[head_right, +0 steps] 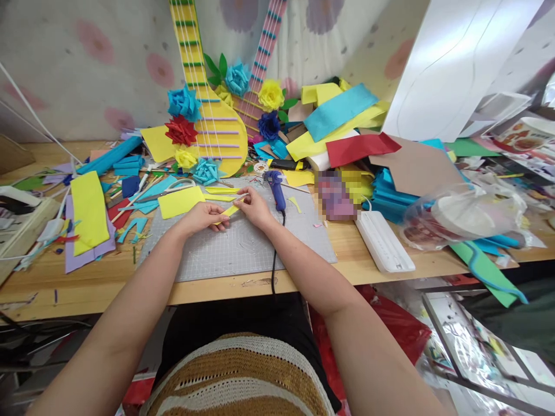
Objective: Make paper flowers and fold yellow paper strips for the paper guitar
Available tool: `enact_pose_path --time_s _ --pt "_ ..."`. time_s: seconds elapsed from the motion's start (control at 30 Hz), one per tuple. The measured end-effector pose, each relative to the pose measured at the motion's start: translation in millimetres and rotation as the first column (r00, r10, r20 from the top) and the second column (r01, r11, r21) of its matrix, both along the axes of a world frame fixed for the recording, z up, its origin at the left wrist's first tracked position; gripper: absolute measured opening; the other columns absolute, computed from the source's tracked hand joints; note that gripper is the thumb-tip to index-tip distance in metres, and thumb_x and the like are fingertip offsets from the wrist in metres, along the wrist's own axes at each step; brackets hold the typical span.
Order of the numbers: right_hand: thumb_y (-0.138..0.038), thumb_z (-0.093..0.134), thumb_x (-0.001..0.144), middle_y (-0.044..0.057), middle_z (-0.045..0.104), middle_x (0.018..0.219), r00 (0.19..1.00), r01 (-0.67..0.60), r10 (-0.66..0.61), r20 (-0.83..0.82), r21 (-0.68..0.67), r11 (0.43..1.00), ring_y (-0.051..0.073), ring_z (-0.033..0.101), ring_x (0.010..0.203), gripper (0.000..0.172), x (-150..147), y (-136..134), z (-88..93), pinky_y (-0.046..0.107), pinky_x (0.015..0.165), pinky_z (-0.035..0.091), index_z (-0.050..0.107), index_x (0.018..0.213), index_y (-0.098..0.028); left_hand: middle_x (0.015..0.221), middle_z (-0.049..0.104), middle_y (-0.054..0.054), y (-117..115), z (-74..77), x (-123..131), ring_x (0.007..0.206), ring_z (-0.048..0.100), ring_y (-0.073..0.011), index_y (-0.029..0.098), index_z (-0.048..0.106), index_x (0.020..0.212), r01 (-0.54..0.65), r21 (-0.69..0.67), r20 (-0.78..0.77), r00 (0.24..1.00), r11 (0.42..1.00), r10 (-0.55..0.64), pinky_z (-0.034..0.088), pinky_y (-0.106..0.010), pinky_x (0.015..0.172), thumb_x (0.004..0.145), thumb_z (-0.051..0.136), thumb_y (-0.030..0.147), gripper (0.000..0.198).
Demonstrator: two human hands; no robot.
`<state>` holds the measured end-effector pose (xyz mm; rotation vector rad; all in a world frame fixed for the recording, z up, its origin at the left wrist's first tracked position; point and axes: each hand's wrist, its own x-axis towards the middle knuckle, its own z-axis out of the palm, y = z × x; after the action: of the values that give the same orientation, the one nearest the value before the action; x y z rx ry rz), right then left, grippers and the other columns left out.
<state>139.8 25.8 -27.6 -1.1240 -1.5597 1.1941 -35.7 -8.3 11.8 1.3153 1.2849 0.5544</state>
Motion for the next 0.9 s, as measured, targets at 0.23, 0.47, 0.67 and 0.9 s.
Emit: enact_pose_path --time_s 0.23,0.47,0.67,0.9 --pt "-0.037 0.069 0.064 -0.005 0.058 0.071 0.993 -0.045 0.042 -0.111 -0.021 0.999 0.011 0.056 0.064 0.049 -4 -6 6.5 0.026 0.062 0.044 0.041 0.101 -0.023 0.067 0.068 -0.005 -5 -2.0 5 0.058 0.064 -0.0124 0.012 0.06 0.069 -0.105 0.024 0.051 0.993 0.994 0.103 0.048 -0.023 0.055 0.057 0.077 0.044 0.038" --pt "-0.032 0.072 0.057 -0.005 0.061 0.073 0.964 -0.12 0.091 -0.249 -0.104 0.987 0.013 0.06 0.066 0.064 -13 -11 6.9 0.028 0.064 0.047 0.035 0.108 -0.023 0.068 0.069 -0.005 -7 -4.1 10 0.06 0.065 -0.013 0.012 0.06 0.072 -0.144 0.072 0.095 0.986 0.987 0.137 0.048 -0.022 0.056 0.053 0.075 0.056 0.049" --pt "-0.04 0.066 0.065 -0.005 0.056 0.065 0.988 0.004 -0.011 -0.153 -0.045 0.999 0.014 0.058 0.062 0.052 -9 -6 3.4 0.027 0.059 0.044 0.038 0.105 -0.022 0.068 0.069 -0.005 -8 -2.8 10 0.058 0.064 -0.0127 0.013 0.06 0.07 -0.139 0.064 0.082 0.988 0.988 0.133 0.047 -0.021 0.054 0.05 0.076 0.057 0.05" --pt "-0.036 0.062 0.069 -0.006 0.054 0.063 0.973 0.093 -0.094 -0.211 -0.012 0.996 0.012 0.057 0.059 0.038 -7 -5 8.6 0.029 0.062 0.047 0.036 0.095 -0.024 0.07 0.07 -0.007 -6 0.9 4 0.059 0.066 -0.0141 0.012 0.062 0.069 -0.094 0.006 0.059 0.994 0.996 0.094 0.048 -0.022 0.054 0.053 0.078 0.046 0.041"
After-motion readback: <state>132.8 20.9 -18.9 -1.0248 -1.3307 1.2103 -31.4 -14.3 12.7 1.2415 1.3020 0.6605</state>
